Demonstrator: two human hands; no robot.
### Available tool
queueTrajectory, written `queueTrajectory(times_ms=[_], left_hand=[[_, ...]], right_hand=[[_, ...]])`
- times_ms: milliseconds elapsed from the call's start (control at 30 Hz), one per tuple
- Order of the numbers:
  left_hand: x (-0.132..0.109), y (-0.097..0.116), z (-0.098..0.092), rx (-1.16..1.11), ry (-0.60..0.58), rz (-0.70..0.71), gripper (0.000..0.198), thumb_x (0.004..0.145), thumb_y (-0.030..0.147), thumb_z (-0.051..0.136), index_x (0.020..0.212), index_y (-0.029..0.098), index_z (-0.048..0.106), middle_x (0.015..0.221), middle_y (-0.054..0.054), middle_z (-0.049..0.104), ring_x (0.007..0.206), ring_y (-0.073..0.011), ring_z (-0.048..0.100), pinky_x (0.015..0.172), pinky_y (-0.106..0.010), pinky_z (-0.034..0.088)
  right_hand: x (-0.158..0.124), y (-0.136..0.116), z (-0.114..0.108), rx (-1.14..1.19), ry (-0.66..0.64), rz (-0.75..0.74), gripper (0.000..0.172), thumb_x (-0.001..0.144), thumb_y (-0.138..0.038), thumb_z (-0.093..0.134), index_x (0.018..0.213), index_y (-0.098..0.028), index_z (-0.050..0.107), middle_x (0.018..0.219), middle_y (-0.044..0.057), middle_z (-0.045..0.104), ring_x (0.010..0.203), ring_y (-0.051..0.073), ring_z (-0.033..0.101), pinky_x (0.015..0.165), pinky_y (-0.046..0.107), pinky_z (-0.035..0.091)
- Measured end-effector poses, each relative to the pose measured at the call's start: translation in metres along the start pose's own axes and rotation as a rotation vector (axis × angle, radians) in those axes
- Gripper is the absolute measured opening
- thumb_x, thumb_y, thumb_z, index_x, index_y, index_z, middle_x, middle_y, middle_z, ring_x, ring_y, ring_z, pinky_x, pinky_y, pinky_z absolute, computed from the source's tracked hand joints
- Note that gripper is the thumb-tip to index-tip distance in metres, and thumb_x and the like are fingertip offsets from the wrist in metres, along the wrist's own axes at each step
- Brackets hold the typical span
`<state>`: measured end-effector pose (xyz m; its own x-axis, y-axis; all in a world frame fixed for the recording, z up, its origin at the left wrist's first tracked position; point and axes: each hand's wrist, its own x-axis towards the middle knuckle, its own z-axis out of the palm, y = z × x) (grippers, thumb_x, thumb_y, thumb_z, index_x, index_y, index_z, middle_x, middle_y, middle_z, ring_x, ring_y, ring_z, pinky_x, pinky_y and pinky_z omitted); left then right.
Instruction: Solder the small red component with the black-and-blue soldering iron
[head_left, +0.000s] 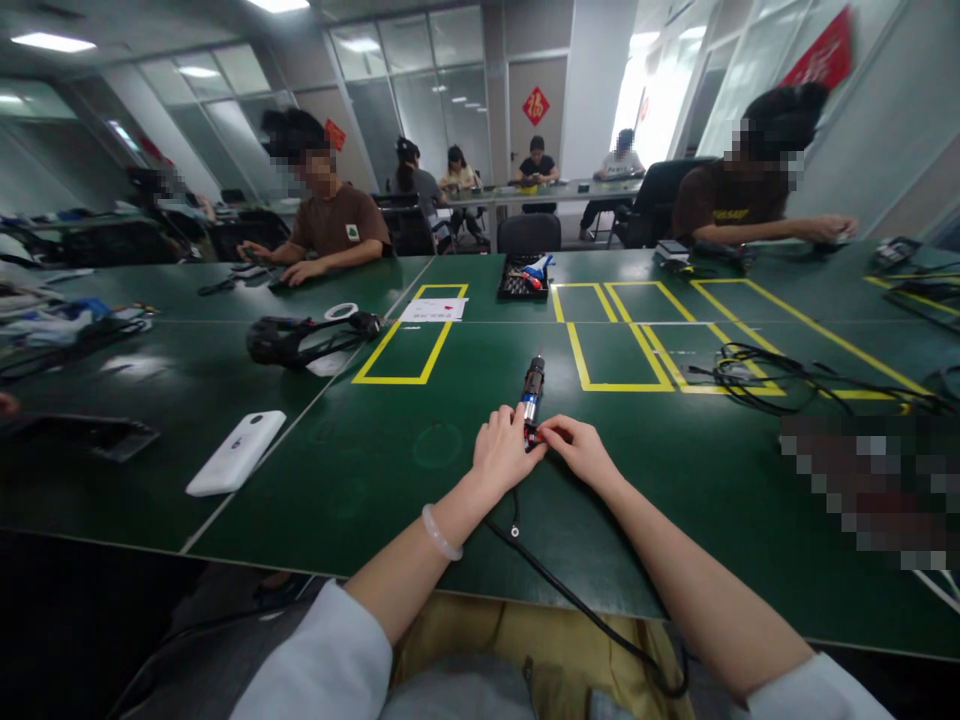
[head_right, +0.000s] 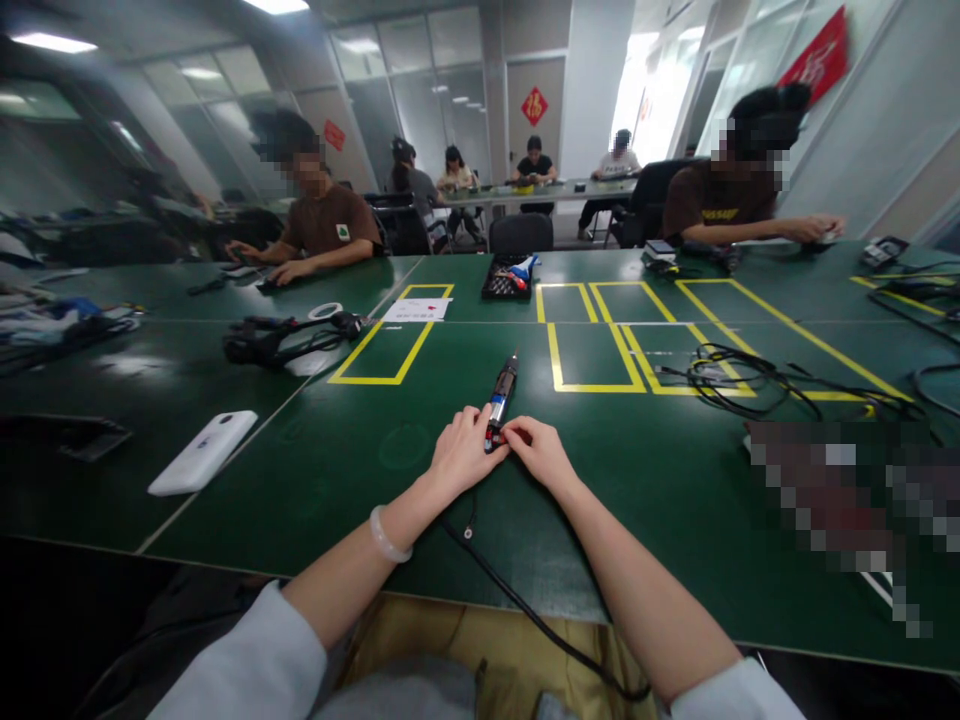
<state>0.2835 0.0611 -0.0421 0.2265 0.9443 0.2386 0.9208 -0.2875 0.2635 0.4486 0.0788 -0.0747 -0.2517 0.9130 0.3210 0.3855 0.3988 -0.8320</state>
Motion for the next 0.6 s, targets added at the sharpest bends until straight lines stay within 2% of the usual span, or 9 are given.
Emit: queueTrajectory(times_ms=[167,300,433,600], left_hand=[[0.002,-0.003,-0.001,0.045,0.018,-0.004,0.064,0.081,0.051,0.055,0.135,0.019,0.041,0.108,-0.014,0.052,0.101,-0.0282,0.050,0.083,-0.037,0.039],[-0.008,-0.020,-0.012,0.100,-0.009,0.008,0.069,0.080,0.052,0.057,0.138,0.020,0.039,0.110,-0.014,0.052,0.102,-0.0292,0.049,0.084,-0.038,0.038],[-0.023,-0.058,-0.032,0.199,-0.027,-0.025,0.067,0.082,0.055,0.051,0.139,0.021,0.039,0.111,-0.014,0.053,0.100,-0.0290,0.050,0.085,-0.039,0.038],[-0.042,-0.129,-0.060,0.334,-0.044,-0.136,0.066,0.086,0.058,0.041,0.139,0.019,0.041,0.115,-0.015,0.053,0.105,-0.0311,0.050,0.093,-0.043,0.034]], right_hand=[[-0.001,0.003,0.001,0.095,-0.029,0.014,0.020,0.087,-0.035,0.053,0.095,-0.020,0.063,0.088,0.003,0.068,0.074,0.017,0.060,0.070,0.030,0.047],[-0.001,0.005,0.002,0.104,-0.051,0.025,0.020,0.087,-0.033,0.053,0.099,-0.020,0.063,0.088,0.003,0.067,0.076,0.017,0.060,0.072,0.030,0.048],[-0.002,0.003,0.002,0.088,-0.073,0.038,0.019,0.086,-0.033,0.053,0.098,-0.021,0.063,0.084,0.002,0.065,0.074,0.017,0.059,0.071,0.030,0.047],[-0.003,-0.004,0.001,0.061,-0.098,0.059,0.018,0.085,-0.030,0.054,0.096,-0.020,0.064,0.081,0.002,0.064,0.072,0.017,0.058,0.070,0.029,0.045]])
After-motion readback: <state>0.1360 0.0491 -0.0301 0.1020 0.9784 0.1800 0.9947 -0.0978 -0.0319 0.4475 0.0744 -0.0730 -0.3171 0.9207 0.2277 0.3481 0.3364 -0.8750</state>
